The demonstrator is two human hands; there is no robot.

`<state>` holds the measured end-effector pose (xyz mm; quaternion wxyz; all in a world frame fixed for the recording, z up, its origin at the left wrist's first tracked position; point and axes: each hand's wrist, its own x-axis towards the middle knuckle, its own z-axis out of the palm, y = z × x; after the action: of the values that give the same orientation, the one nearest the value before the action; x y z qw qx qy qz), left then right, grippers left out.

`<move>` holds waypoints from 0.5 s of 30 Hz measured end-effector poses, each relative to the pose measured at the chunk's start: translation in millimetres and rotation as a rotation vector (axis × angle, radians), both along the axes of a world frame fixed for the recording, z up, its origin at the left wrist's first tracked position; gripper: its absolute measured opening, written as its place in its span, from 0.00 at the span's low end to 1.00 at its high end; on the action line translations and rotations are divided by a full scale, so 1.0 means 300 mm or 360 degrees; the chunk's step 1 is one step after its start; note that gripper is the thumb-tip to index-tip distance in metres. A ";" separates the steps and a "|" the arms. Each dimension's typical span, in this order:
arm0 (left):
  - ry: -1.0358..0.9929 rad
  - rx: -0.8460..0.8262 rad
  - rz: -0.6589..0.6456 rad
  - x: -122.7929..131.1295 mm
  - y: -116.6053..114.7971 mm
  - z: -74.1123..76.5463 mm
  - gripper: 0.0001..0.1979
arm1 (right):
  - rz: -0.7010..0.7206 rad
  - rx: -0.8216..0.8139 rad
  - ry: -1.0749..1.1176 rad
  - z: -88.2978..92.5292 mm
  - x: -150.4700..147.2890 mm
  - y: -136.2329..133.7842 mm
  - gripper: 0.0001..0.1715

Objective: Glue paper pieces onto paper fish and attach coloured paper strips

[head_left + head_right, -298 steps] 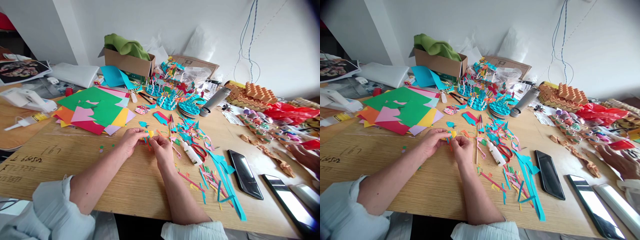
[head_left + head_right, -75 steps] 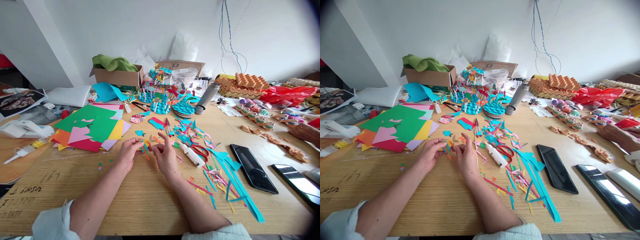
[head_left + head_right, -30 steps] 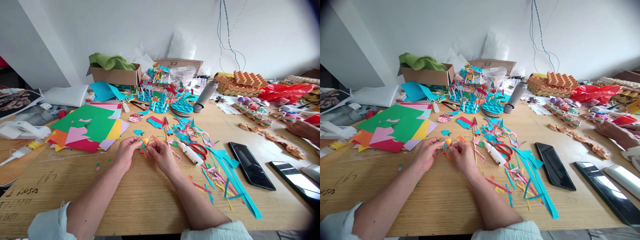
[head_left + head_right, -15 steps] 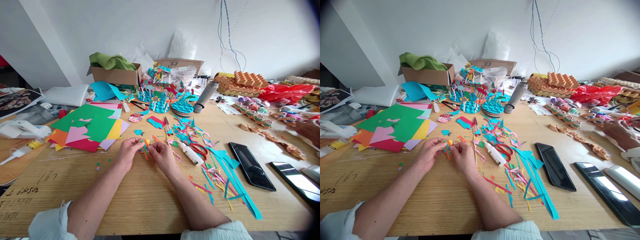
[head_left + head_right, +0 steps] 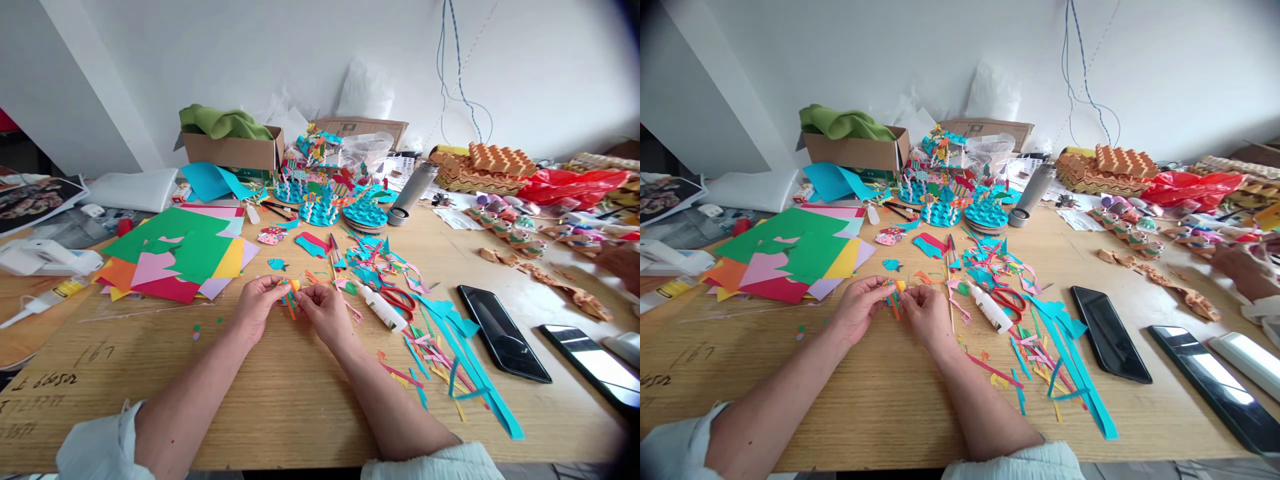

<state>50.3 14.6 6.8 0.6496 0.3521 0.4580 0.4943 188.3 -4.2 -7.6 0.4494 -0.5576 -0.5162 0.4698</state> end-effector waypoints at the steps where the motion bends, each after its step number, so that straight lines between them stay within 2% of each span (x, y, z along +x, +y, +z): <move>1: -0.0001 -0.0002 0.0001 0.000 0.000 0.000 0.17 | 0.0001 0.0001 -0.0005 0.000 0.000 0.000 0.20; 15: -0.0013 -0.0022 0.0012 0.001 -0.001 0.000 0.15 | 0.0036 -0.0026 0.0067 0.007 -0.001 -0.003 0.25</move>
<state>50.5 14.3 6.7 0.6519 0.3440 0.4601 0.4950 188.1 -5.1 -5.6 0.4503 -0.5455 -0.5089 0.4906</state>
